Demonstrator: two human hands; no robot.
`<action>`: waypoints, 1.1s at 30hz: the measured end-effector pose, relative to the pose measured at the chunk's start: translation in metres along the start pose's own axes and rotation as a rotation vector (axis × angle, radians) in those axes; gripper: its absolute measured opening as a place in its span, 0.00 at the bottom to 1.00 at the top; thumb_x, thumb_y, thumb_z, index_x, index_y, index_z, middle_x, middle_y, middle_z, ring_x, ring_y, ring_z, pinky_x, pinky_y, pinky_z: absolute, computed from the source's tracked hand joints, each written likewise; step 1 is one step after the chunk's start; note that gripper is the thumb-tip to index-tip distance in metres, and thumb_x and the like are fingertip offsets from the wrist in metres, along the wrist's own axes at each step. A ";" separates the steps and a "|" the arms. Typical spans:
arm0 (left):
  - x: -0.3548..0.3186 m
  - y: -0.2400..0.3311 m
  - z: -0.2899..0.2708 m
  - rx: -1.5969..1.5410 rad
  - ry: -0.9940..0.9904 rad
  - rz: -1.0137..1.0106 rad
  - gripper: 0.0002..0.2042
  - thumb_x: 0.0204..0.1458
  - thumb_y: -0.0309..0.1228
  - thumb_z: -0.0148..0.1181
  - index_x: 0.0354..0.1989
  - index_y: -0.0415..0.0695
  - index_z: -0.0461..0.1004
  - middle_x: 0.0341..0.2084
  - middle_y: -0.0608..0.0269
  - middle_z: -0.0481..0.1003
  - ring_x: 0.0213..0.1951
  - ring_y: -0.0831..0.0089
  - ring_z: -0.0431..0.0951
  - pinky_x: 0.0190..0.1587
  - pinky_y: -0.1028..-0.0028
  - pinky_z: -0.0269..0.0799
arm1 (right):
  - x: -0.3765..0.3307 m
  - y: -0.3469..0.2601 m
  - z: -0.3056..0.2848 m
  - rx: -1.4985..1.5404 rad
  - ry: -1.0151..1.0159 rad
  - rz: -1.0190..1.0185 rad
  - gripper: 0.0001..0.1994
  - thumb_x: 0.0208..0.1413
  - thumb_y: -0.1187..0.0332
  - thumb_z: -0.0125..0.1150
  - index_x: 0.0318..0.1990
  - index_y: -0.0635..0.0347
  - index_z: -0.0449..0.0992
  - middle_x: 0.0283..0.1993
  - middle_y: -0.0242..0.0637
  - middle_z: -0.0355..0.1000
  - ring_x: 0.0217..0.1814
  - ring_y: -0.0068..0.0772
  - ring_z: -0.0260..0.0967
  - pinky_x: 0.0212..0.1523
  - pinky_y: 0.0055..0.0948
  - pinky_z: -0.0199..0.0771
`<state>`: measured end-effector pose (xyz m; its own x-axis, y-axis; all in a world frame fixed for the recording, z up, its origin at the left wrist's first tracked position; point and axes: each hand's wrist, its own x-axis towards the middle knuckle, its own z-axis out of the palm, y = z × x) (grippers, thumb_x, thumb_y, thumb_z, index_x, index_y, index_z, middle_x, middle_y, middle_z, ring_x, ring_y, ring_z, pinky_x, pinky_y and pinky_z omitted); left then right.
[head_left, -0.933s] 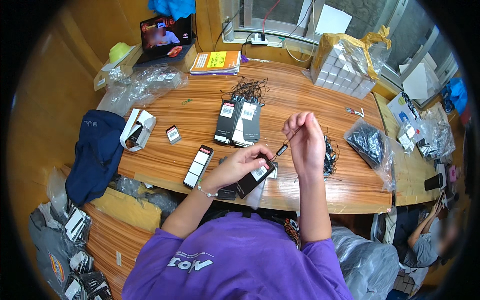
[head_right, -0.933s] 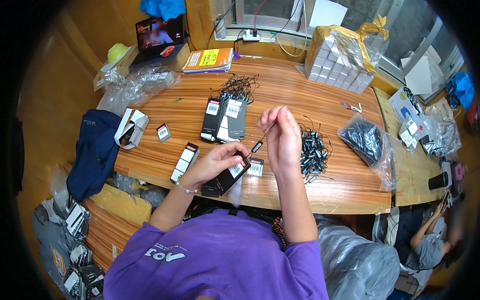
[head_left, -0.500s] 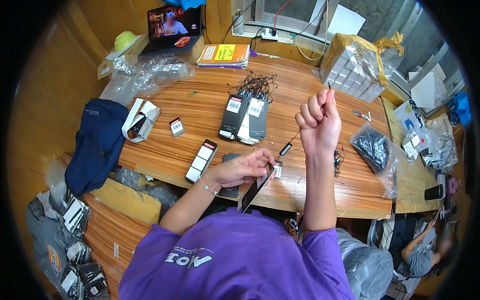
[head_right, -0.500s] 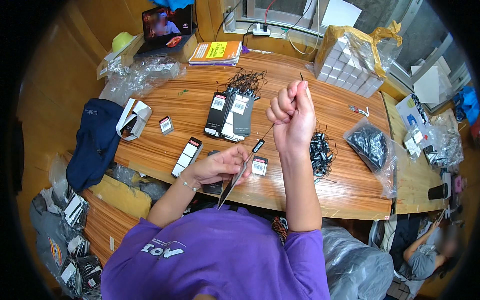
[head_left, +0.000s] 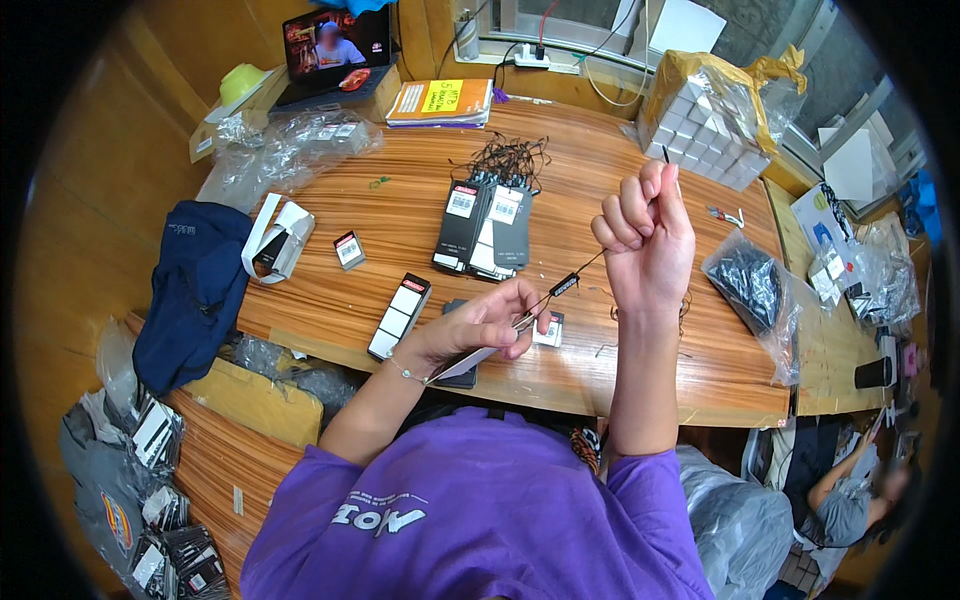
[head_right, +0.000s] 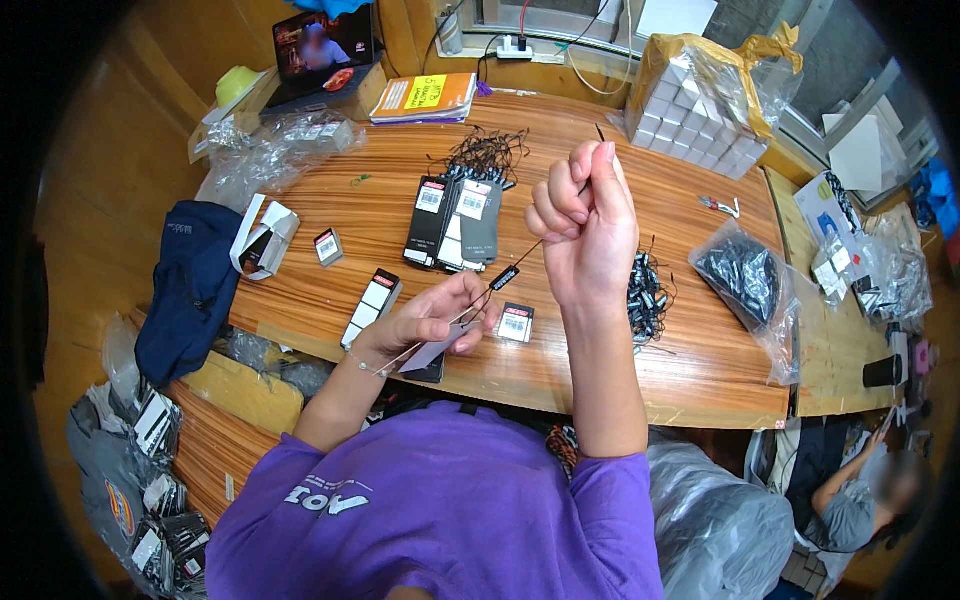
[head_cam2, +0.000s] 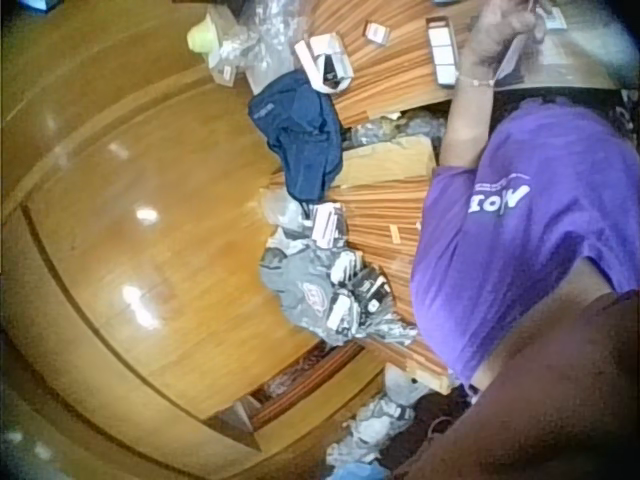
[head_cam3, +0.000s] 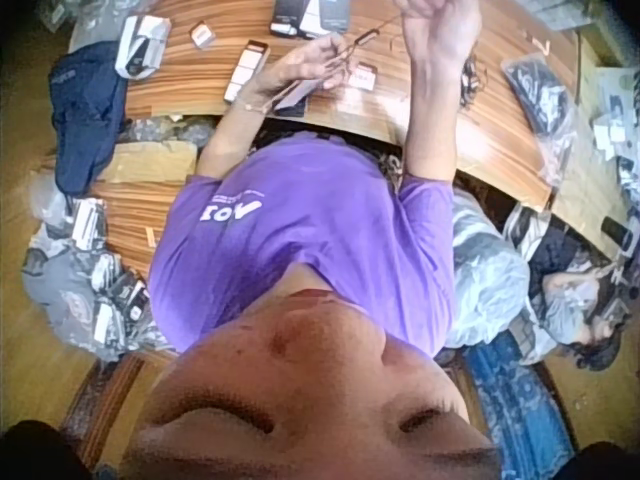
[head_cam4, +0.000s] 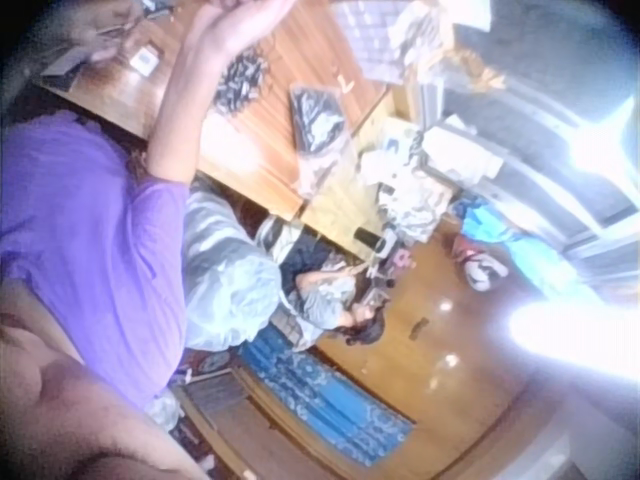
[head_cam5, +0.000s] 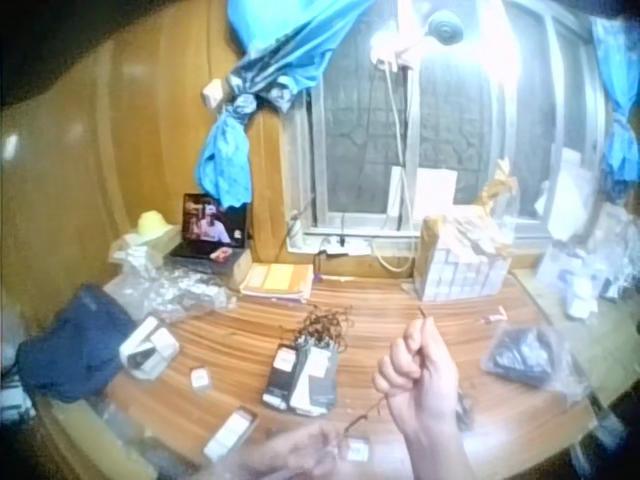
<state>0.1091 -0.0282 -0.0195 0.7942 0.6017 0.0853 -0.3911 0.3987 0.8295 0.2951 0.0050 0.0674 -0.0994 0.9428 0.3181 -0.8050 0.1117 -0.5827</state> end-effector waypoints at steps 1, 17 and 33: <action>0.000 0.001 0.001 0.077 0.001 0.001 0.27 0.40 0.47 0.63 0.41 0.45 0.59 0.37 0.60 0.63 0.28 0.78 0.65 0.33 0.81 0.61 | -0.002 -0.001 0.001 0.001 -0.004 0.002 0.16 0.64 0.56 0.32 0.27 0.52 0.58 0.13 0.22 0.45 0.13 0.14 0.37 0.15 0.17 0.40; -0.012 0.012 -0.016 0.218 -0.053 0.119 0.28 0.44 0.40 0.62 0.51 0.42 0.59 0.46 0.52 0.66 0.47 0.62 0.69 0.52 0.61 0.62 | -0.013 -0.030 0.022 0.096 -0.158 0.013 0.16 0.64 0.57 0.30 0.29 0.53 0.59 0.14 0.23 0.46 0.14 0.16 0.39 0.17 0.17 0.43; -0.014 0.024 0.003 0.519 -0.029 0.244 0.23 0.42 0.35 0.61 0.47 0.42 0.62 0.46 0.56 0.63 0.50 0.66 0.63 0.55 0.66 0.57 | -0.013 -0.038 0.031 0.012 -0.240 -0.040 0.16 0.65 0.57 0.29 0.29 0.54 0.59 0.15 0.25 0.48 0.15 0.17 0.41 0.17 0.18 0.46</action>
<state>0.0897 -0.0288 0.0010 0.7248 0.6117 0.3169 -0.2904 -0.1458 0.9457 0.3093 -0.0214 0.1085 -0.2023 0.8357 0.5105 -0.8180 0.1424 -0.5573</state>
